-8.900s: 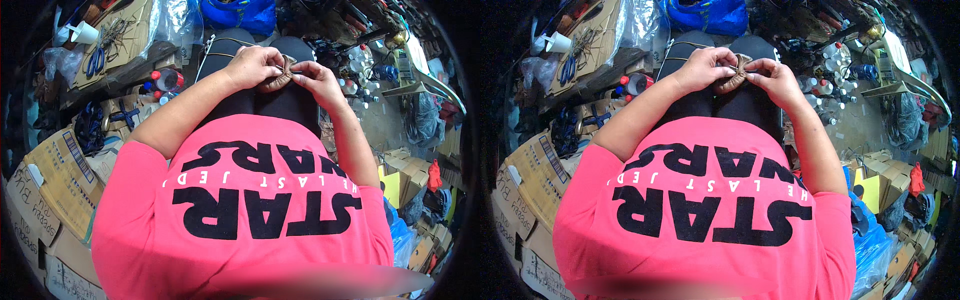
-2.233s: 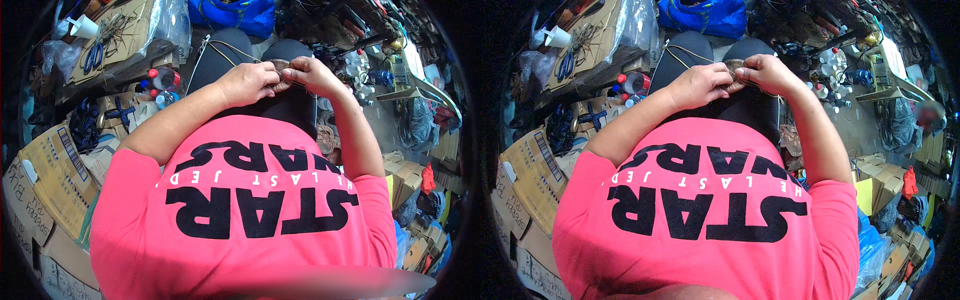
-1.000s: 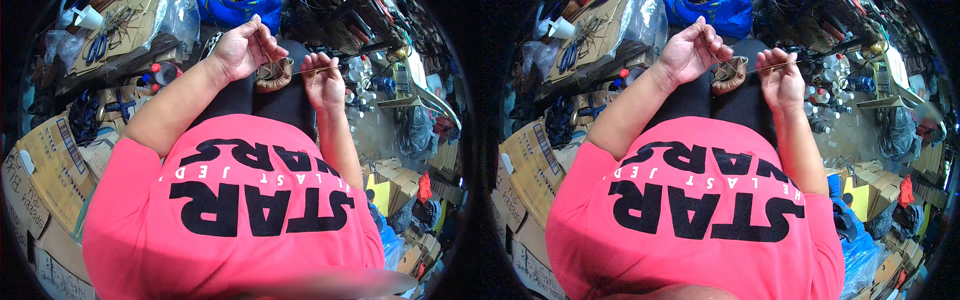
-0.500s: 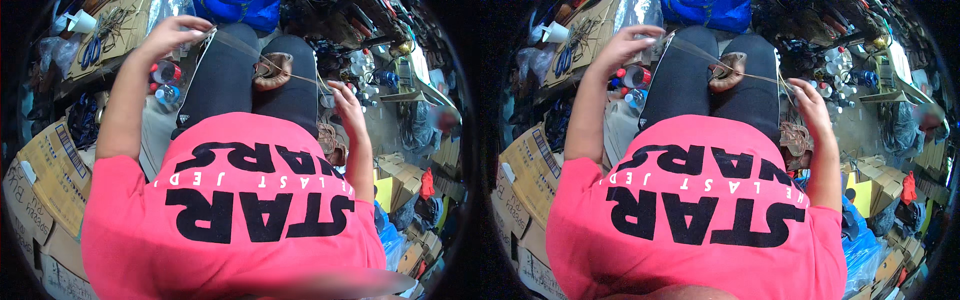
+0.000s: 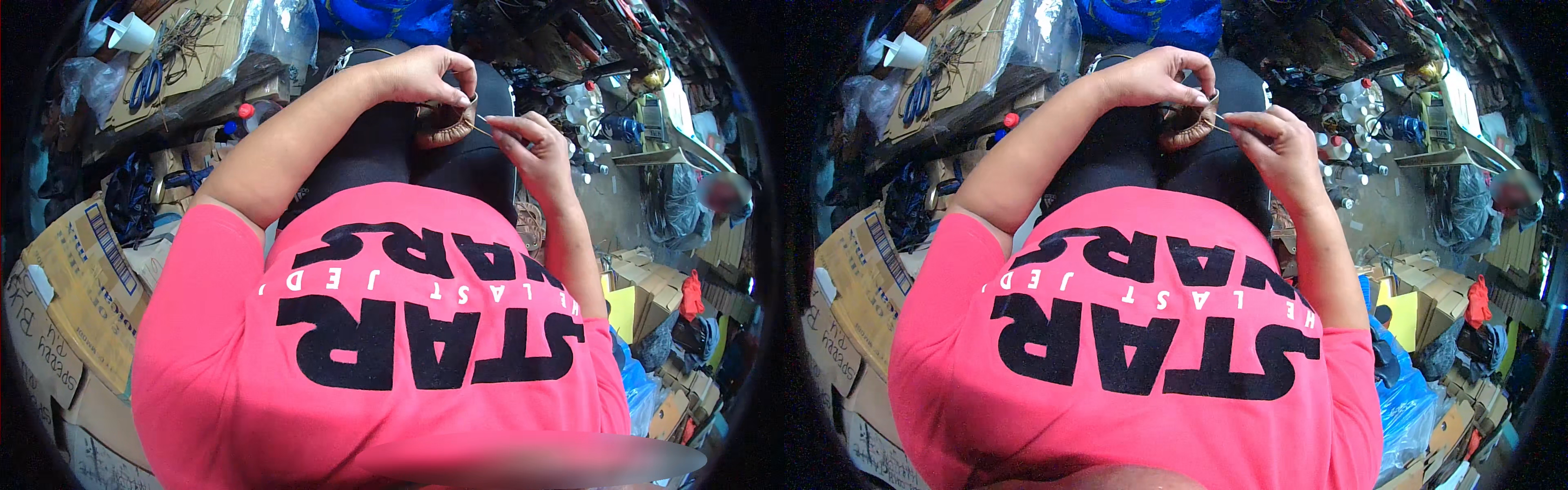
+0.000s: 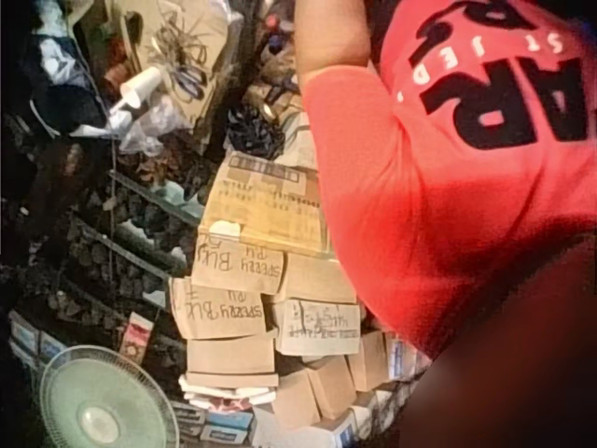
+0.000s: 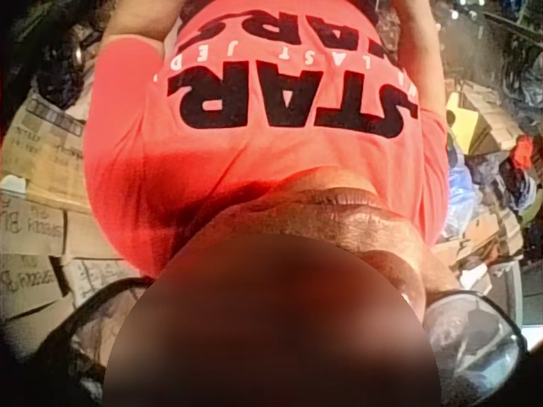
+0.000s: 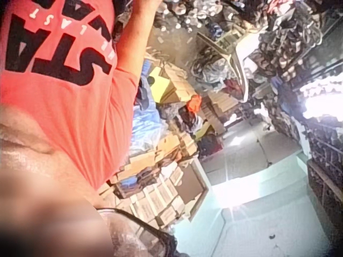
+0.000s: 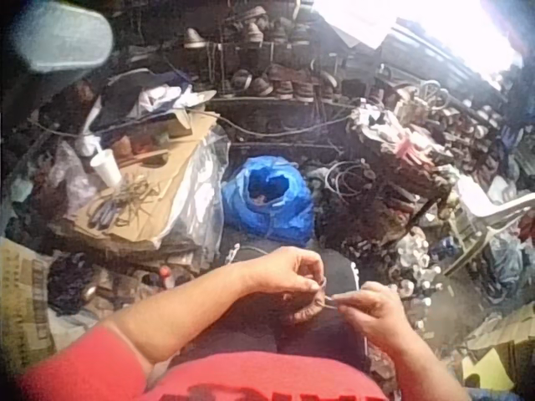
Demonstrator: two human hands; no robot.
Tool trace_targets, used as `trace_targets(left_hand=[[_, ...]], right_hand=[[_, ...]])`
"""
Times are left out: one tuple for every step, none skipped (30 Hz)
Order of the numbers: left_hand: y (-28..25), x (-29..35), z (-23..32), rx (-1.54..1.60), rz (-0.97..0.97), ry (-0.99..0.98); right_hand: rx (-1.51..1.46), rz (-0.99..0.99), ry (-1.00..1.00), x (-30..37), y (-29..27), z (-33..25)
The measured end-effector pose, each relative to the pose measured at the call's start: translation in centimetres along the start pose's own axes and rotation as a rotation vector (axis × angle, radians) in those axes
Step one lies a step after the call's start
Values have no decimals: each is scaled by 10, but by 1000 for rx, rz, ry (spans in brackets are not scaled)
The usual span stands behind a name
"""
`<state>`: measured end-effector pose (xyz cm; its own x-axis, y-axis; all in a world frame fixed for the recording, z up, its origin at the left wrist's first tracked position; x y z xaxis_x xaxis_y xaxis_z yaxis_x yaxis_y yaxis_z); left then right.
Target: Stitch a leather shoe upper component by hand using a needle and thread.
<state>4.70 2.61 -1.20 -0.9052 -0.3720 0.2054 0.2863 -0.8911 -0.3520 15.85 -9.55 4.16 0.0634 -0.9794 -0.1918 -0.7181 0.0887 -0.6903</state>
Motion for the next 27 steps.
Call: trace_targets(left_hand=[[0, 0, 3, 12, -27, 48], [-1, 0, 4, 46, -53, 62], [-1, 0, 4, 47, -55, 49], [0, 0, 3, 83, -93, 25], [2, 0, 3, 121, -135, 18], [2, 0, 2, 118, -133, 2], [3, 0, 0, 144, -145, -23], [4, 0, -2, 170, -157, -47], [4, 0, -2, 171, -158, -47], [5, 0, -2, 183, -170, -41], [5, 0, -2, 195, -183, -36], [5, -1, -3, 196, -182, -36], [5, -2, -3, 178, -186, -27], [6, -2, -3, 160, -190, -19], [5, -3, -3, 161, -189, -19], [6, -4, -3, 168, -205, -15], [7, -5, -3, 174, -219, -11], [7, -6, -2, 174, -218, -10], [8, -7, -3, 182, -227, -31], [8, -7, -4, 191, -236, -53], [9, -9, -3, 191, -236, -55], [9, -10, -1, 163, -236, -50], [10, -11, 1, 135, -241, -36], [10, -12, 1, 136, -238, -44], [11, -14, 2, 126, -248, -52], [12, -14, 3, 119, -257, -40], [12, -15, 3, 116, -258, -56]], right_hand=[[13, -10, 35, -4, 3, -1], [-6, -18, 31, -7, 6, -2], [-17, -27, 58, -8, 8, -1], [-26, -28, 25, -10, 9, -3], [-8, -44, 37, -11, 10, -1], [34, -55, 83, -10, 10, 3], [12, -59, 51, -11, 11, 2], [9, -67, 55, -11, 11, 4], [14, -84, 72, -10, 11, 5], [7, -76, 58, -10, 10, 5], [28, -89, 61, -10, 10, 5], [50, -91, 53, -11, 10, 4], [49, -103, 65, -11, 11, 5], [67, -91, 52, -12, 11, 3], [97, -61, 55, -12, 10, 3], [86, -80, 38, -13, 13, 1], [79, -49, -5, -14, 12, -2], [78, -32, -33, -15, 12, -5], [70, -17, -49, -16, 10, -6], [88, -33, -50, -17, 10, -5], [110, -57, -27, -17, 9, -3], [103, -49, -52, -19, 6, -4], [150, -97, -73, -20, 5, -5], [205, -122, -78, -21, 5, -4], [199, -143, -94, -22, 5, -4], [213, -142, -141, -24, 5, -5], [227, -141, -188, -24, 5, -7]])
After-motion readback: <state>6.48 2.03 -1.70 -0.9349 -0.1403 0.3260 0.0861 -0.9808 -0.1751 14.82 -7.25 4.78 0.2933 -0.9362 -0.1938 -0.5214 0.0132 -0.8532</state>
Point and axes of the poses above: each hand's wrist, its own x-axis away from the middle knuckle, its own y-axis out of the palm, z = x × y, the point moved 7 cm from there along -x, towards the middle knuckle, and after that the axes turned 10 degrees about -y, right-handed, at the moved point
